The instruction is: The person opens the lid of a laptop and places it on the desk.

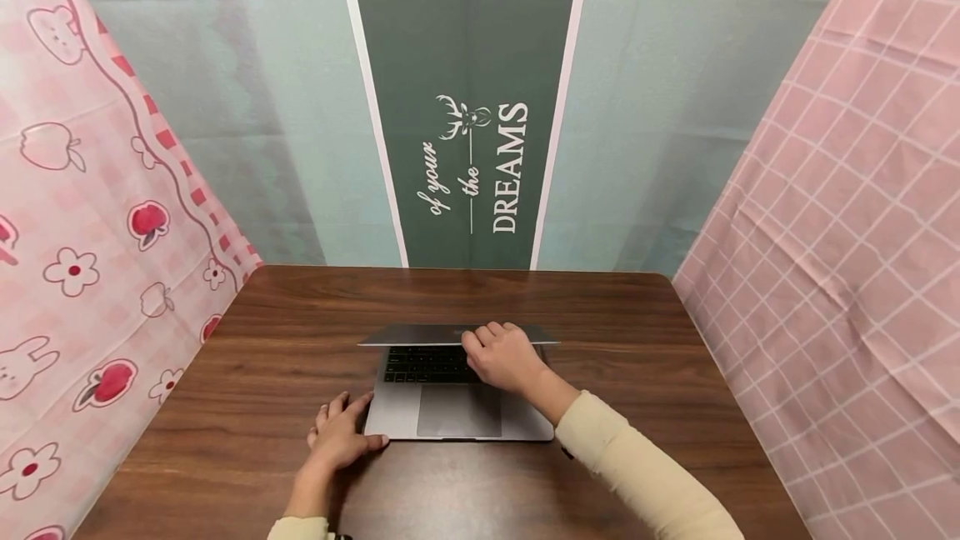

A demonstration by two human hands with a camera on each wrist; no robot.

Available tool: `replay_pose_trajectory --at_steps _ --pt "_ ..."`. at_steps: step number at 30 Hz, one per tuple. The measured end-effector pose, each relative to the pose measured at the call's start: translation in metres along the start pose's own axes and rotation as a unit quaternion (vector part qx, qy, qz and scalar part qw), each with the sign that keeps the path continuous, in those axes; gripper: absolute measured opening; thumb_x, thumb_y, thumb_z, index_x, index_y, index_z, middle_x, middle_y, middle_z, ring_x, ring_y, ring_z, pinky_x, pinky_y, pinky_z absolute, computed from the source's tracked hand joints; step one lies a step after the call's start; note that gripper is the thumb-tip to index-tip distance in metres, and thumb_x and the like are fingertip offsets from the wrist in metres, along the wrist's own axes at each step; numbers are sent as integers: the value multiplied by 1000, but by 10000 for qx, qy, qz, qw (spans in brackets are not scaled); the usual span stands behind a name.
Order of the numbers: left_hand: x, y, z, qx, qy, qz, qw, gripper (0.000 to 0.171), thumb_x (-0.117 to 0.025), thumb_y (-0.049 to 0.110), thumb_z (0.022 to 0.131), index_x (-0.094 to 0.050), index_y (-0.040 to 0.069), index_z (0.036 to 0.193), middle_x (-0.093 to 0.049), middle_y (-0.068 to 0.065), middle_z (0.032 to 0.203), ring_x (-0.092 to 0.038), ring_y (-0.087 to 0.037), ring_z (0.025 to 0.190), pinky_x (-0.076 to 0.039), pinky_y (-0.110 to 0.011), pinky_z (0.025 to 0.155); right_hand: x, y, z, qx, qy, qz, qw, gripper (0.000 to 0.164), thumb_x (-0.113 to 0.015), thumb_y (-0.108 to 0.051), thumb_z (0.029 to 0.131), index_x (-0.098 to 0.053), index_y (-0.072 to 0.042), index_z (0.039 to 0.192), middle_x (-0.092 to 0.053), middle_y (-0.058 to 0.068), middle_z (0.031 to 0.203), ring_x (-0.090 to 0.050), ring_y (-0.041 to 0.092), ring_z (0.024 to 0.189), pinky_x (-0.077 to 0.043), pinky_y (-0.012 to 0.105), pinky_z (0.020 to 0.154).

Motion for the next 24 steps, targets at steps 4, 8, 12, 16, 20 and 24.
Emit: replay_pose_trajectory --at_steps 4,8,12,16,20,24 --pt "0 0 0 10 -28 6 10000 78 -83 33 64 -53 10 132 -27 -28 141 -11 -56 127 -14 -72 89 -3 10 6 -110 6 -48 9999 29 -31 -19 96 -57 -7 89 -57 4 68 -54 19 53 -38 30 41" --pt "0 0 0 32 -44 20 10000 77 -83 32 65 -53 10 132 -27 -28 141 -11 -56 127 -14 -72 89 -3 19 11 -230 -29 -2 9997 30 -29 -20 98 -55 -7 89 -55 4 67 -54 20 53 -38 30 40" --pt "1 0 1 27 -26 18 10000 77 -83 32 65 -53 10 132 -27 -28 141 -11 -56 127 -14 -72 89 -2 28 18 -487 -161 138 9986 26 -34 -22 98 -53 -8 87 -54 4 66 -53 20 52 -37 30 40" --pt "1 0 1 23 -10 26 10000 77 -83 33 64 -53 10 131 -27 -28 140 -12 -56 127 -15 -72 89 -3 39 26 -929 -596 434 9929 15 -48 -21 94 -55 -9 88 -54 2 65 -51 19 53 -37 31 41" --pt "0 -1 1 18 2 19 10000 77 -84 33 63 -54 10 131 -28 -28 140 -13 -56 127 -16 -72 88 -8 50 32 -1414 -1195 752 9798 9 -56 -19 91 -59 -11 91 -55 1 68 -54 18 56 -39 32 43" --pt "0 -1 1 28 29 17 10000 77 -84 33 63 -54 10 130 -29 -28 139 -14 -56 126 -16 -72 88 -14 59 35 -1859 -1632 1178 9617 12 -55 -21 93 -63 -12 94 -59 0 73 -58 18 62 -43 34 46"
Point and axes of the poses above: each hand's wrist, its own z-axis towards the middle knuckle, its own x-axis out of the back of the hand, y = z × x, the point moved 7 cm from there along z, towards the middle knuckle
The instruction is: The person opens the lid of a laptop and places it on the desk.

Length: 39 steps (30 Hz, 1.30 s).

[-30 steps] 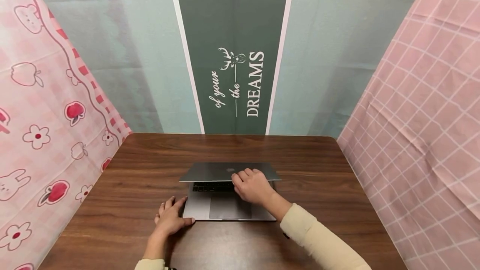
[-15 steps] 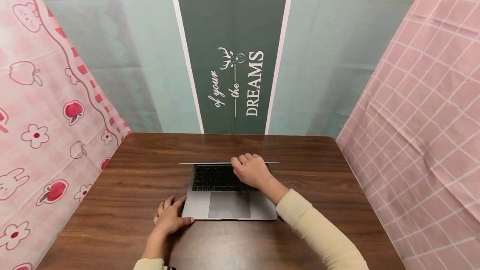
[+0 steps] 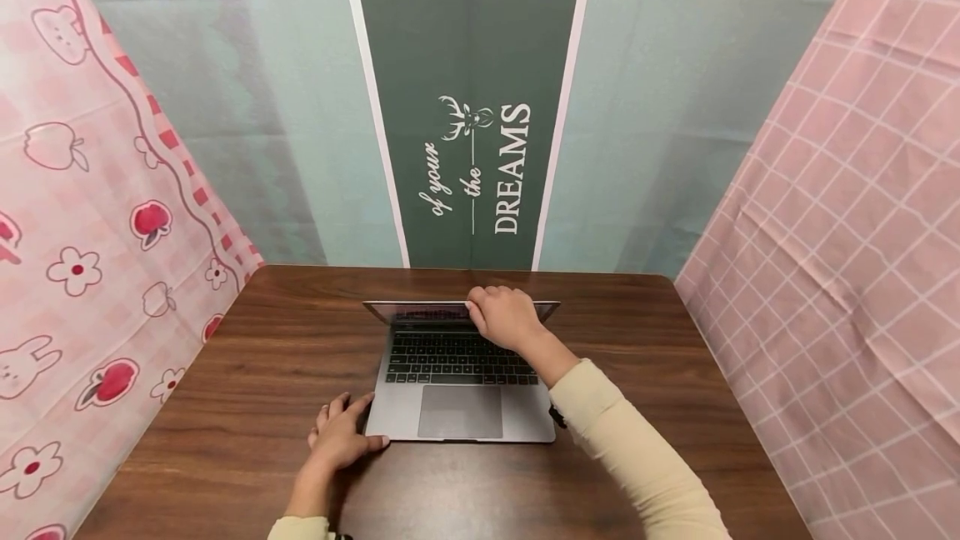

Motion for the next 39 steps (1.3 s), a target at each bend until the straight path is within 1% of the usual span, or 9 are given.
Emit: replay_pose_trajectory --at_steps 4,7,13,16,21,26,33,35,39 --pt "0 -1 1 34 -2 49 10000 77 -84 33 63 -54 10 130 -29 -28 139 -14 -56 126 -16 -72 88 -2 7 7 -282 -396 274 9984 17 -52 -23 95 -65 -13 96 -60 -2 75 -57 15 62 -42 33 47" --pt "0 -1 1 50 -25 80 10000 78 -84 34 63 -54 10 130 -29 -28 139 -14 -56 126 -17 -72 88 -4 13 13 -483 -720 446 9952 20 -50 -25 96 -66 -13 100 -61 -3 76 -57 14 62 -43 32 49" --pt "0 0 1 6 -13 82 10000 78 -84 36 62 -54 10 130 -30 -29 138 -15 -56 125 -18 -72 87 -7 27 24 -996 -1228 928 9830 25 -48 -27 97 -67 -13 107 -59 -6 72 -50 12 54 -41 33 49" --pt "-1 -1 0 26 -18 48 10000 78 -84 35 62 -54 10 130 -29 -28 138 -15 -56 125 -17 -71 87 -9 32 29 -1156 -1357 1051 9784 26 -48 -28 97 -68 -14 105 -55 -6 66 -47 12 50 -38 32 48" --pt "-2 -3 -2 79 0 35 10000 79 -84 35 62 -54 11 130 -29 -28 139 -15 -56 126 -17 -71 87 -12 38 37 -1306 -1291 1115 9766 25 -48 -29 97 -68 -14 96 -48 -4 58 -42 14 47 -34 31 48" --pt "-2 -2 -2 60 22 69 10000 79 -84 36 62 -54 11 130 -30 -27 139 -15 -55 126 -18 -71 87 -13 47 43 -1498 -1241 1259 9728 25 -49 -29 96 -69 -14 99 -49 -4 59 -42 14 47 -33 31 48" --pt "-1 -1 -2 45 63 89 9999 78 -84 35 61 -55 11 129 -31 -27 138 -15 -55 126 -18 -71 87 -13 59 52 -1823 -1238 1364 9658 24 -51 -31 95 -65 -15 85 -46 -1 56 -39 15 46 -29 31 46" --pt "-1 -1 -1 58 69 85 9999 78 -84 35 61 -55 11 129 -31 -27 138 -15 -55 126 -18 -71 88 -13 62 54 -1867 -1233 1340 9654 24 -51 -32 95 -66 -15 87 -47 0 56 -39 16 46 -29 31 46" --pt "-2 -1 0 59 73 82 9999 77 -84 34 61 -55 11 129 -31 -27 138 -15 -55 126 -18 -70 88 -14 67 57 -1913 -1136 1040 9694 26 -51 -34 95 -69 -15 93 -51 -2 59 -44 16 48 -33 32 48"
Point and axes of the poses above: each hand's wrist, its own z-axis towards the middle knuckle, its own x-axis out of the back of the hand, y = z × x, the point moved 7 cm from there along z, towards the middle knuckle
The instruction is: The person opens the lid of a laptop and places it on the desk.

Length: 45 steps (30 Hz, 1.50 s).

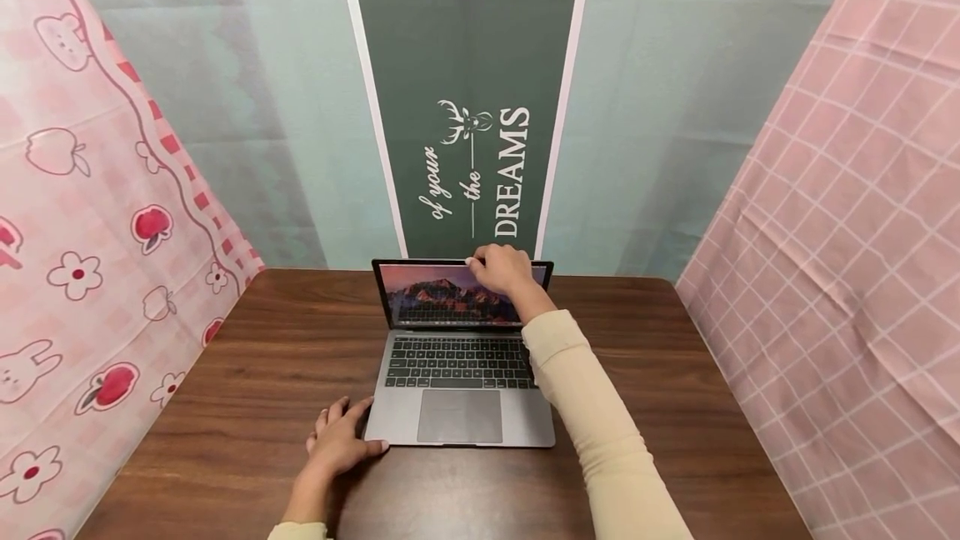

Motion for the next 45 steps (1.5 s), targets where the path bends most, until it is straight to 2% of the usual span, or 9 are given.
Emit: replay_pose_trajectory --at_steps 6,12,19,26,33,37,41,43,45 --pt "1 -2 1 65 -22 -5 10000 77 -85 33 61 -56 11 129 -30 -27 139 -15 -55 126 -16 -71 88 -1 1 8 -39 259 -259 9993 29 -50 -37 95 -70 -16 93 -58 -3 66 -51 17 56 -39 37 59" --pt "1 -3 -1 104 -37 -27 9999 78 -85 33 60 -55 11 129 -30 -27 139 -14 -55 126 -16 -71 88 -3 6 14 -182 243 -26 9995 29 -51 -38 94 -71 -16 95 -65 -2 81 -57 20 71 -37 44 76" --pt "2 -4 -1 139 -47 -40 9999 78 -85 33 61 -55 12 129 -29 -27 139 -13 -54 127 -15 -71 88 -4 14 22 -468 133 295 9984 29 -52 -39 94 -68 -16 87 -61 0 77 -51 21 65 -35 43 77" --pt "0 -3 0 94 -65 -39 9999 77 -85 34 61 -55 12 129 -30 -27 139 -14 -55 126 -16 -71 88 -5 18 23 -609 117 313 9976 30 -52 -39 94 -64 -16 79 -56 -1 69 -49 21 62 -35 43 77" --pt "0 -2 0 129 -44 -41 9999 77 -85 32 60 -55 11 128 -30 -27 138 -14 -55 125 -15 -71 87 -5 13 17 -424 165 143 9989 31 -51 -39 95 -69 -14 93 -63 1 81 -54 22 71 -34 44 79" --pt "-3 4 2 141 -120 -161 9997 77 -85 30 61 -54 7 128 -29 -31 136 -15 -58 124 -16 -72 87 -4 9 6 -159 373 -325 9986 34 -48 -38 96 -69 -13 106 -66 4 96 -58 25 86 -35 46 80" --pt "1 7 1 202 -52 -390 9990 74 -83 29 63 -54 4 127 -35 -33 130 -22 -56 122 -21 -70 86 -7 3 -6 160 657 -626 9957 34 -46 -35 98 -68 -12 111 -65 7 105 -55 28 97 -36 49 83" --pt "4 9 1 167 -14 -547 9984 72 -82 30 65 -54 3 127 -40 -32 126 -27 -54 119 -25 -68 86 -7 1 -13 321 986 -740 9918 30 -48 -30 97 -67 -12 112 -64 8 107 -53 29 99 -37 49 84" --pt "6 12 1 48 54 -688 9976 69 -80 29 68 -55 1 125 -45 -31 121 -34 -53 114 -29 -66 85 -3 1 -21 497 1531 -792 9838 25 -52 -23 96 -67 -10 112 -63 9 106 -53 30 97 -38 48 83"
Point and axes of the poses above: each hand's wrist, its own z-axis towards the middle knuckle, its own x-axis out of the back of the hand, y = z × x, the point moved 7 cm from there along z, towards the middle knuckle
